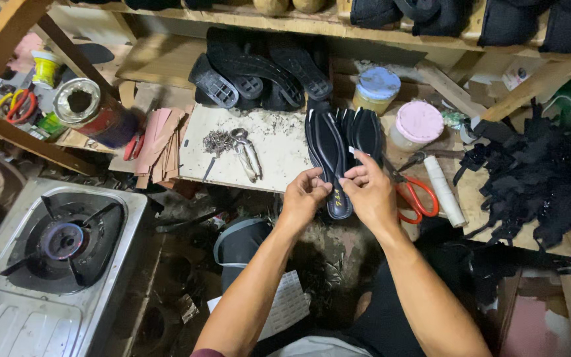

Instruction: The person sits at a cluttered workbench, peels small white adhesive labels and presses them onto black shoe insoles one at a time. They stack the labeled insoles into pairs, set finished stacks aside on the bench, and occasionally pick up and read a paper slip resting on their lap.

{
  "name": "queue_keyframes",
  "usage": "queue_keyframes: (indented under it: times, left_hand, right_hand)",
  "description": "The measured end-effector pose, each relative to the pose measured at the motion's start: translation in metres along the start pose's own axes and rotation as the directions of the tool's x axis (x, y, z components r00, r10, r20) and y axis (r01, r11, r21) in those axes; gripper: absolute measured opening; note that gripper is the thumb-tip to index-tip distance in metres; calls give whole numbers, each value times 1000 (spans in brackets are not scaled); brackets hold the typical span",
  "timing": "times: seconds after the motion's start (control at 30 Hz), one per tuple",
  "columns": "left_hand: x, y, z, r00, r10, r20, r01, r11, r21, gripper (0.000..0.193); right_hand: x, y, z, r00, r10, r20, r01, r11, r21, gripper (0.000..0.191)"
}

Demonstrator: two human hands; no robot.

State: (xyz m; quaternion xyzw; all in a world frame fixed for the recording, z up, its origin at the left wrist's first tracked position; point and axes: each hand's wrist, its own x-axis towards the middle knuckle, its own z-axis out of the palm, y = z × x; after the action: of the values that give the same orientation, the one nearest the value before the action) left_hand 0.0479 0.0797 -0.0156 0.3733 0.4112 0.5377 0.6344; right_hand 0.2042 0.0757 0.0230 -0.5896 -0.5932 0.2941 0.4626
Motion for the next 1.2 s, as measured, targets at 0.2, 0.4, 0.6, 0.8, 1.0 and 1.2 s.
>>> queue_keyframes:
  times: [0.2,0.4,0.6,0.8,1.0,1.2]
  left_hand:
    - [-6,-8,-5,998,38,41,-33,993,-113,39]
    - [-20,-12,-2,993,101,68,-93,990,-111,39]
    - [-25,-11,0,989,121,79,-116,991,-64,38]
    - [-32,-5,5,987,143,71,-143,990,-13,36]
    - [-46,0,13,980,189,61,-195,975,106,34]
    - [-48,-5,13,982,170,88,-174,984,46,34]
  right_hand:
    - [-7,3,-9,996,-80,35,71,972,223,41]
    - [-16,11,-9,986,-4,167,-64,916,397,36]
    - [-19,17,-7,992,-44,114,-4,921,389,34]
    - [-26,-2,-7,990,-138,-1,137,981,140,30]
    - [-30,-22,-4,945,-272,-181,241,955,-172,19]
    - [-24,-18,2,969,-7,-246,75,960,270,35]
